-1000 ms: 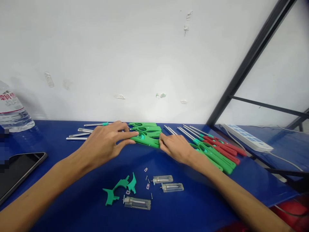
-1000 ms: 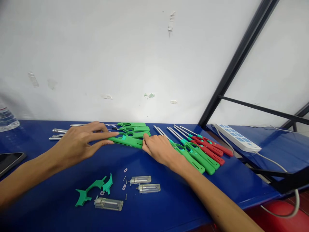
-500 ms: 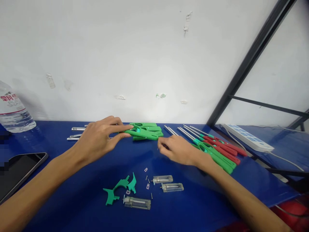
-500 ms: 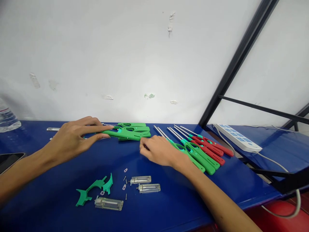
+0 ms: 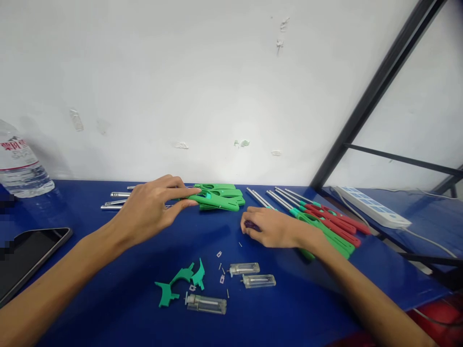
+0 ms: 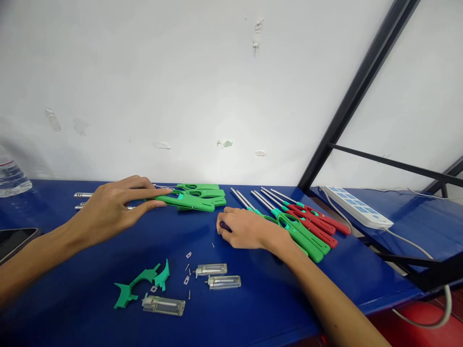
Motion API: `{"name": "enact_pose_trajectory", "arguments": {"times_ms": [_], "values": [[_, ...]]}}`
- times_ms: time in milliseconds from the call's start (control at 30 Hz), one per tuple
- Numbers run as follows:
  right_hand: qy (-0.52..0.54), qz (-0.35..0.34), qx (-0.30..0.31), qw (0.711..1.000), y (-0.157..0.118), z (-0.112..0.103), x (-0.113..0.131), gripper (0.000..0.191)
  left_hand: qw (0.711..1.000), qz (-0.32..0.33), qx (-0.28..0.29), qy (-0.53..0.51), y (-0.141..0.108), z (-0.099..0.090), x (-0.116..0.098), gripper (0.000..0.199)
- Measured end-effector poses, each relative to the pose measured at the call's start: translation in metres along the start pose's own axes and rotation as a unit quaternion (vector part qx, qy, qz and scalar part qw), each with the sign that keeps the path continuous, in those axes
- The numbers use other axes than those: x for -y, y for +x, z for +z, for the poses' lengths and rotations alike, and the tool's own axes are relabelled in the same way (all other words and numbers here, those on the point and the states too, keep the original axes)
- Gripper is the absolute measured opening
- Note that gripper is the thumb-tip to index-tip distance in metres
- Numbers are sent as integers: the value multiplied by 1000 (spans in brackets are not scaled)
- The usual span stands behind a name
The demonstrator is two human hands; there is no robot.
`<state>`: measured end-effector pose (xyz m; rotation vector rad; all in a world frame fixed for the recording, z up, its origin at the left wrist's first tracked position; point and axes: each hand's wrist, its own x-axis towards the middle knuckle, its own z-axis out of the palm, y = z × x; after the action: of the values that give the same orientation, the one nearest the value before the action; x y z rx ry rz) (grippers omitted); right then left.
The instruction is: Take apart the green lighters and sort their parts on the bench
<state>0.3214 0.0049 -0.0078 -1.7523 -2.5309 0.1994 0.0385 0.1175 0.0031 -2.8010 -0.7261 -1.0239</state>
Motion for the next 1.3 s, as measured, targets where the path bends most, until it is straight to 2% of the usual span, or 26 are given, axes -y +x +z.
{"name": "enact_pose_trajectory", "arguments": {"times_ms": [133,267,400,467,600,700,900,1133,1300], "values": [[-32,50,-29,998,3,4,-6,24,1000,-3,1,-5,0,1,-1,35],[-78,113,-48,989,6,7,-11,22,1000,-7,14,-8,0,2,-2,37],[-109,152,-96,978,5,2,-10,25,1000,-8,15,-19,-2,3,-2,35],[-96,139,-128,977,5,-3,-4,27,999,-6,17,-30,-2,4,-3,33],[26,26,-189,981,7,-5,13,35,998,-8,24,-55,-1,7,-6,31],[56,-13,-203,978,9,2,20,44,996,-11,31,-78,-1,10,-9,30],[16,-29,-203,979,13,10,12,42,993,-27,56,-96,-1,14,-13,33],[-30,-12,-163,986,15,16,8,47,980,-72,182,-39,-5,19,-9,40],[-21,-19,-131,991,19,24,12,46,968,-81,235,-19,-7,20,-10,23]]}}
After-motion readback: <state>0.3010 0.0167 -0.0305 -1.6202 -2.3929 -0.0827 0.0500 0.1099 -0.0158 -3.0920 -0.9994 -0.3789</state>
